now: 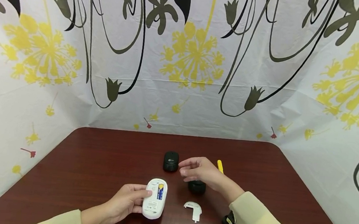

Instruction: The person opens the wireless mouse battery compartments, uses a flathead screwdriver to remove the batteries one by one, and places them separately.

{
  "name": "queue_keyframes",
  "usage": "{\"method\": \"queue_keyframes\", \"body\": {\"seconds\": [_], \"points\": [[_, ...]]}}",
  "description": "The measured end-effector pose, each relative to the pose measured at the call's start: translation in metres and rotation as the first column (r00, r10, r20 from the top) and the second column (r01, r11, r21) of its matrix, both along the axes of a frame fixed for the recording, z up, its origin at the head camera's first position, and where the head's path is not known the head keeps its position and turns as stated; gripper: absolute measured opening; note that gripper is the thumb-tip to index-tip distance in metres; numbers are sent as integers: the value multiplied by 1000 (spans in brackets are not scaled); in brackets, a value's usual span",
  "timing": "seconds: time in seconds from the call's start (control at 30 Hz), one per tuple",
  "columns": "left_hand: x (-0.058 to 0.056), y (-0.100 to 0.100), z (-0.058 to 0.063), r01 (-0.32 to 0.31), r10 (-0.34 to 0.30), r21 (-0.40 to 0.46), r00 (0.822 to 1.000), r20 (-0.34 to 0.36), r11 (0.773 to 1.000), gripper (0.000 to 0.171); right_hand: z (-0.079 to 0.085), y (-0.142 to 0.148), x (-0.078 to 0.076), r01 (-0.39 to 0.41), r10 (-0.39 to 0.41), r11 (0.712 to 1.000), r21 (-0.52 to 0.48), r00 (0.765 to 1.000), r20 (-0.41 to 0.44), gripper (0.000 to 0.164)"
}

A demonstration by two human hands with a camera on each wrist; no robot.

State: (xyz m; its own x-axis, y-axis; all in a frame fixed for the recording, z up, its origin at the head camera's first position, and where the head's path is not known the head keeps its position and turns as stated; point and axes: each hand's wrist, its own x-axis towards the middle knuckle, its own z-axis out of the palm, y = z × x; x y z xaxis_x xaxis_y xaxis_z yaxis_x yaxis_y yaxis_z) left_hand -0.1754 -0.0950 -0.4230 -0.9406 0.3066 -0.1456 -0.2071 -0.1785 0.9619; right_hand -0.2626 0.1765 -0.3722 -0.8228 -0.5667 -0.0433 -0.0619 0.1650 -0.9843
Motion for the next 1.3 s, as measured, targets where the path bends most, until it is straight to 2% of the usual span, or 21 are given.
{"method": "queue_keyframes", "body": {"seconds": [0.17,0.3,0.63,0.9,1.3], "points": [[-1,1,0,4,-4,-3,1000,8,1000,42,-2,-10,5,-93,93,996,-12,995,-31,36],[-2,1,-2,10,-10,6,1000,5,1000,41,-5,-16,8,-168,168,986,9,982,-80,36],[-1,2,-5,27,-27,24,1000,-9,999,38,-10,-26,8,-318,323,947,53,931,-173,29],[-1,2,-5,68,-67,36,998,-7,997,37,-12,-32,6,-331,346,938,101,914,-212,25],[-1,1,-8,81,-81,14,997,-1,997,38,-17,-36,5,-337,365,929,152,900,-236,18]]}}
